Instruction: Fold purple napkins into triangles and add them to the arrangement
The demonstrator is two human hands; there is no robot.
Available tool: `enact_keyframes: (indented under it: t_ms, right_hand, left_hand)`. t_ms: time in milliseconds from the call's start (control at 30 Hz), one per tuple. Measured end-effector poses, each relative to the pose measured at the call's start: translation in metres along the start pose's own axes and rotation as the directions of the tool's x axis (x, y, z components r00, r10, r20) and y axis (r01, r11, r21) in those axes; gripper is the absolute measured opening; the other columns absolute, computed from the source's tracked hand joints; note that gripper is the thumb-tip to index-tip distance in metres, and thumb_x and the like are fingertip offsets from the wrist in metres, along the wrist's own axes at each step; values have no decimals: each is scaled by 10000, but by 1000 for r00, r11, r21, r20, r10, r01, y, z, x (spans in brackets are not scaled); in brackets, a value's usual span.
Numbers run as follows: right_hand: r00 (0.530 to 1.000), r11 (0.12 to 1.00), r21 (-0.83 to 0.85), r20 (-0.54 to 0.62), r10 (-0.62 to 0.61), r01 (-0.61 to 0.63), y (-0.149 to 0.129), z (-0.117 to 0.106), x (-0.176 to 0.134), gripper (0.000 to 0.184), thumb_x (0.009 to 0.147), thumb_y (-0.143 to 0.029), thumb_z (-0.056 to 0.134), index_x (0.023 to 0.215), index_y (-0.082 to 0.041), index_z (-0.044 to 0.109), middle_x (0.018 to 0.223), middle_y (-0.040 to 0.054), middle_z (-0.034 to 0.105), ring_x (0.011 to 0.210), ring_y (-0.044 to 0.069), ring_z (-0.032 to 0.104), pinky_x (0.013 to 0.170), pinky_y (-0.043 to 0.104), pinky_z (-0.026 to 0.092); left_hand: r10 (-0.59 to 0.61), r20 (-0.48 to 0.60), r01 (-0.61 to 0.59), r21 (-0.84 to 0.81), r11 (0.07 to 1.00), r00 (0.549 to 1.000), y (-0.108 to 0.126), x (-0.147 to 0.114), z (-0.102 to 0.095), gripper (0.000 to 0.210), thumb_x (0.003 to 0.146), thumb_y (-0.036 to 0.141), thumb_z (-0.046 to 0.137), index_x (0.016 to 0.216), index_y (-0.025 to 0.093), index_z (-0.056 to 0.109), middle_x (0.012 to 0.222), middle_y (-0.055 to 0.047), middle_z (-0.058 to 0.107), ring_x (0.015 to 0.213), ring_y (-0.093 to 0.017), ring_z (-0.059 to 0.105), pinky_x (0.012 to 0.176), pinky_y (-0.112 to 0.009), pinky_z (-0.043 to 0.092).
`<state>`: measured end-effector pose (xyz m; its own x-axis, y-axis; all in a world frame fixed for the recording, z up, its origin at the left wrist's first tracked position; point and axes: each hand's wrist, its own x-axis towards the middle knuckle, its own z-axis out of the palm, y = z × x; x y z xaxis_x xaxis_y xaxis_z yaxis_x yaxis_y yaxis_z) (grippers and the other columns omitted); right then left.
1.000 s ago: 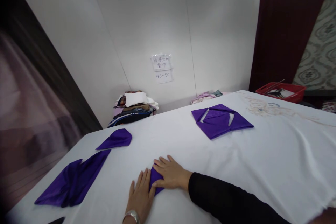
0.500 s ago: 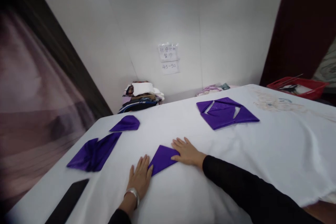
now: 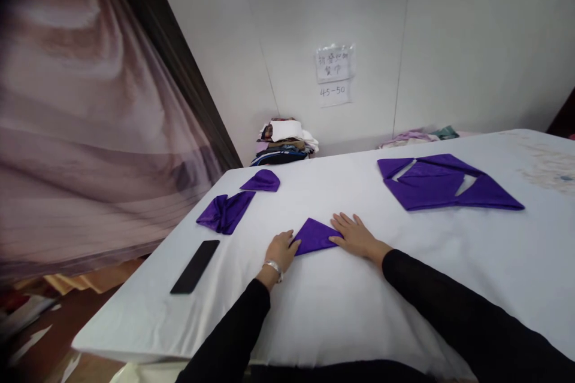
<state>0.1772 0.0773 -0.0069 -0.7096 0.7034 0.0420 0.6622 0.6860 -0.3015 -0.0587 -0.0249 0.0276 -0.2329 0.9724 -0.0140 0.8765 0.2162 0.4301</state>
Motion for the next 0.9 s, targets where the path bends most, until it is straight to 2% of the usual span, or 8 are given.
enact_keyframes:
  t_ms: [133, 267, 400, 500, 600, 700, 800, 900]
  right_hand:
    - [999, 998, 54, 52, 16, -19, 5, -3, 1, 688, 839, -644, 251, 1379, -223, 324, 1466, 82, 220, 1347, 262, 127, 1063, 504, 60]
    - [996, 981, 190, 87, 32, -48, 8, -8, 4, 704, 790, -607, 409, 1365, -204, 355, 1451, 93, 261, 1339, 274, 161, 1070, 493, 56]
    - [997, 833, 553, 72, -25, -19, 3, -12, 10, 806, 704, -458, 570, 1398, -176, 274, 1378, 110, 404, 1236, 279, 387, 1015, 453, 280]
    - [995, 725, 688, 67, -72, 6, -4, -20, 17, 693, 699, -367, 566, 1337, -164, 384, 1203, 84, 580, 1056, 254, 549, 897, 408, 416]
    - [996, 833, 551, -88, -1, 49, -7, -32, 22, 389, 723, -305, 522, 1076, -163, 603, 979, 60, 662, 902, 232, 591, 823, 382, 445]
    - [947, 955, 267, -318, -38, 128, -5, -38, 20, 270, 782, -252, 446, 950, -171, 640, 943, 80, 644, 920, 230, 550, 845, 394, 414]
    - [928, 966, 71, -303, -216, 248, 4, -31, 9, 306, 837, -218, 380, 982, -161, 644, 982, 107, 626, 963, 234, 520, 885, 425, 376]
    - [930, 956, 24, -242, -277, 292, 15, -16, -5, 351, 859, -174, 332, 1031, -170, 638, 1031, 107, 620, 981, 226, 520, 888, 424, 384]
  left_hand:
    - [-69, 91, 77, -91, 993, 994, 12, 20, 3, 363, 703, 284, 615, 1028, 121, 606, 934, -99, 656, 843, -207, 606, 723, -287, 453]
    - [-33, 158, 65, -203, 977, 987, 13, 25, -1, 106, 658, 226, 632, 736, 156, 612, 638, 14, 605, 604, -132, 565, 539, -226, 425]
    - [99, 103, -65, -289, 955, 990, 17, 15, -6, 53, 715, 205, 567, 755, 172, 559, 605, 60, 560, 577, -97, 523, 539, -206, 425]
    - [218, 32, -199, -297, 934, 975, 22, 9, -15, 81, 758, 209, 520, 834, 190, 541, 680, 47, 597, 623, -109, 545, 593, -229, 451]
    - [333, -35, -329, -278, 903, 942, 25, 10, -25, 171, 775, 168, 487, 931, 215, 538, 964, -6, 639, 866, -150, 579, 807, -298, 451]
    - [521, -88, -528, -117, 841, 849, 23, 12, -21, 256, 765, 80, 444, 963, 207, 547, 1203, -52, 559, 1158, -186, 460, 1013, -368, 319]
    - [677, -30, -671, 107, 734, 735, 15, 7, 0, 283, 792, 41, 372, 956, 180, 555, 1246, -89, 536, 1229, -177, 402, 1065, -398, 254]
    - [697, 72, -700, 117, 705, 714, 5, -5, 19, 318, 772, 16, 355, 968, 170, 553, 1248, -94, 540, 1231, -162, 402, 1084, -411, 216]
